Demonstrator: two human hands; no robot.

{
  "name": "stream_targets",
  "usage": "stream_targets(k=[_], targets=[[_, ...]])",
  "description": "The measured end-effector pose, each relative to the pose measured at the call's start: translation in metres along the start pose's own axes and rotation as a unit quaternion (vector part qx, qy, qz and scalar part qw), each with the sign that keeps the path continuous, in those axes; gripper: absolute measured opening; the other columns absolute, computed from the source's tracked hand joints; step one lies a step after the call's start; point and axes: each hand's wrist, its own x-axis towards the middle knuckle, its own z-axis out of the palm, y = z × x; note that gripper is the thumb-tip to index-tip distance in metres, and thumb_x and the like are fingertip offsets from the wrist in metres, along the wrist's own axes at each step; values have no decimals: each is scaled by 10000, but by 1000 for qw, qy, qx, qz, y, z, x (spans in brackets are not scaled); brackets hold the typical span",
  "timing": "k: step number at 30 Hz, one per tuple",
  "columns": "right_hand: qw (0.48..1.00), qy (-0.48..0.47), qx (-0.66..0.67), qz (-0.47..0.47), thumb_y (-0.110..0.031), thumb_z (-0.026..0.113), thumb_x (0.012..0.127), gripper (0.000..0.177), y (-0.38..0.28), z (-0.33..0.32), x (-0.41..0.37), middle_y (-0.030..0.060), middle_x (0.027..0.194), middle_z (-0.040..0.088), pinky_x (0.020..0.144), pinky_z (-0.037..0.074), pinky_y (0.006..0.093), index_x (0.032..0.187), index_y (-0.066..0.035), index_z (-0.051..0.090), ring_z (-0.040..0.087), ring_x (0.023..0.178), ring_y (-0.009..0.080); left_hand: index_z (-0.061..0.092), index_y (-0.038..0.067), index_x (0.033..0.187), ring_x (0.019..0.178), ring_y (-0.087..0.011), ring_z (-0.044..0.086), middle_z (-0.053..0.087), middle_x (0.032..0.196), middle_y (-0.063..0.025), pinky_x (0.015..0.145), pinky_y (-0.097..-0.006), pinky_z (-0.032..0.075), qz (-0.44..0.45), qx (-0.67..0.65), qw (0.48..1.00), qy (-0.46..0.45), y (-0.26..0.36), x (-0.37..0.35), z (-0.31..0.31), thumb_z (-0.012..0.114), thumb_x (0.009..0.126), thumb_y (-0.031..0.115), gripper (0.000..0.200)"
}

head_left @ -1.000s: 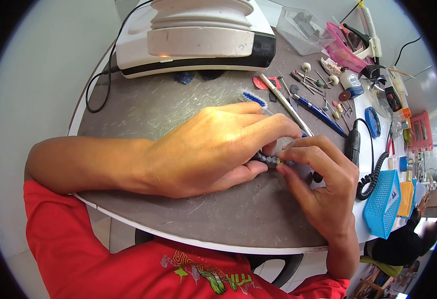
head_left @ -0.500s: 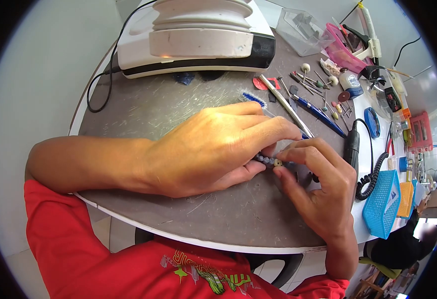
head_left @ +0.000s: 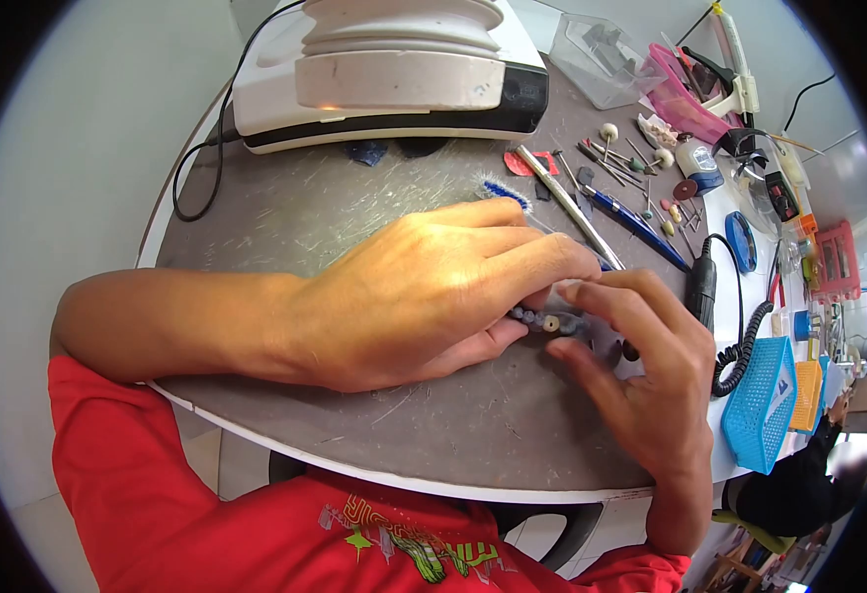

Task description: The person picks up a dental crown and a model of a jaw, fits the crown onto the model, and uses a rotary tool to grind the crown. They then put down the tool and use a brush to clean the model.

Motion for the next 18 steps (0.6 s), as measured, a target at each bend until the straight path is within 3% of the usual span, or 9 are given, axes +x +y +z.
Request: stream_targets(k=[8,14,16,18], targets=[[1000,-12,7,-5,-35,814,683,249,9,1,-4,74,861,661,629,519,337,893,-50,682,656,725,243,630,63,945,846,-256,597,613,922,-63,744,-368,510,-2,-27,999,-32,-1,0,-5,777,673,-1,315],[1000,-2,15,-16,-28,811,674,239,10,4,-4,78,835,664,622,512,336,869,-47,673,653,725,243,633,61,912,846,-264,621,617,934,-73,726,-356,511,-27,-65,997,-32,-3,0,-2,792,675,16,288],[999,-14,16,-34,37,798,695,231,11,3,-4,109,844,675,566,480,273,888,1,677,637,673,178,635,61,902,842,-262,623,619,934,-74,722,-354,512,-30,-67,997,-35,-2,0,-2,792,675,14,281],[999,-14,16,-32,40,798,694,231,10,3,-4,110,844,674,566,481,274,887,1,675,639,675,178,636,62,893,838,-261,626,621,934,-74,718,-351,512,-34,-67,997,-36,-2,0,-3,792,674,13,273]])
